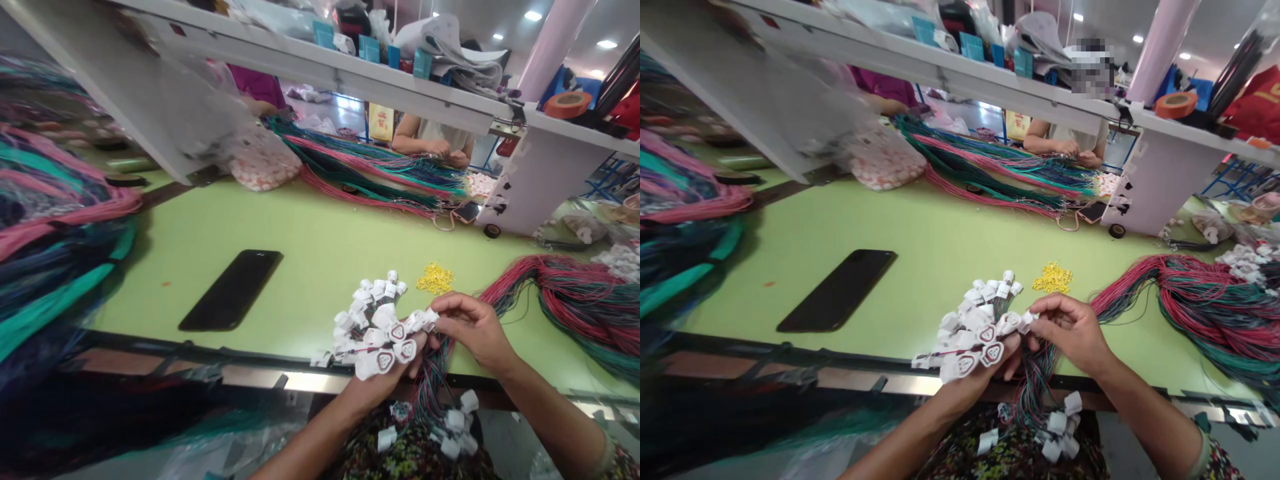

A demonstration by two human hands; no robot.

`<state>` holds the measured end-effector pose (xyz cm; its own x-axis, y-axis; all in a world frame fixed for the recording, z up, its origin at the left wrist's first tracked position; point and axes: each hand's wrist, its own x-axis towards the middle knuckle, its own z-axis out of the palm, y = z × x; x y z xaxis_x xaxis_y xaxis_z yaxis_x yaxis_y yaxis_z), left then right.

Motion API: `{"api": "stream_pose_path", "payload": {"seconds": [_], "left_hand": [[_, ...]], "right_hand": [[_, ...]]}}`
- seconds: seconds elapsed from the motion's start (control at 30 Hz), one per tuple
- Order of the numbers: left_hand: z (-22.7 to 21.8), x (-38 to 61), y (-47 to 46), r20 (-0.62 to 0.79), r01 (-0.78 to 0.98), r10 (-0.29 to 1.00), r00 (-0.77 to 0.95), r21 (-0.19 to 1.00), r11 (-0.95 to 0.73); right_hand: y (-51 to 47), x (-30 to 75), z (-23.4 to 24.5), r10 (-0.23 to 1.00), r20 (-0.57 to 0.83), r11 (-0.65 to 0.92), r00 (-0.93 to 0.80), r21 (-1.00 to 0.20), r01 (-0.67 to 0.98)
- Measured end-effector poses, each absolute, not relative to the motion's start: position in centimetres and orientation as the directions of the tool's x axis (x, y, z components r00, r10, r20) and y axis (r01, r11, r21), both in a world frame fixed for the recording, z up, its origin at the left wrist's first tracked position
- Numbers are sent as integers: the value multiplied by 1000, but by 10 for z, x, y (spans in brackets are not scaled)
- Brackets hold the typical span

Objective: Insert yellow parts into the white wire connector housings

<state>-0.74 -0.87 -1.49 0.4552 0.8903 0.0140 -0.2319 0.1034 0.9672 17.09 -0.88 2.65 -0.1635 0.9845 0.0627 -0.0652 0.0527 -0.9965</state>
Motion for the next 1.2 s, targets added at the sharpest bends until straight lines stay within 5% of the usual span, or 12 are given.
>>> {"api": "stream_pose_path", "payload": {"seconds": [0.2, 0.4, 0.8, 1.0, 1.2], "left_hand": [[-12, 0, -9, -110, -414, 936, 335, 875, 251], [-6, 1, -8, -105, -347, 952, 288, 915, 206], [2, 6, -4, -156, -298, 911, 383, 912, 282], [0, 4, -1, -303, -282, 872, 384, 861, 423], [-3, 3, 1, -227, -357, 952, 206, 888, 290]], "right_hand": [[-8, 186, 21, 1000, -29, -29, -4, -997, -66], [-8, 186, 18, 997, -76, -74, 9, -986, -148], [-6, 179, 19, 1000, -18, -18, 10, -1000, -25], [-5, 184, 26, 969, 226, 240, -102, -957, 163], [21, 222, 11, 975, 209, 164, 70, -901, 402]]}}
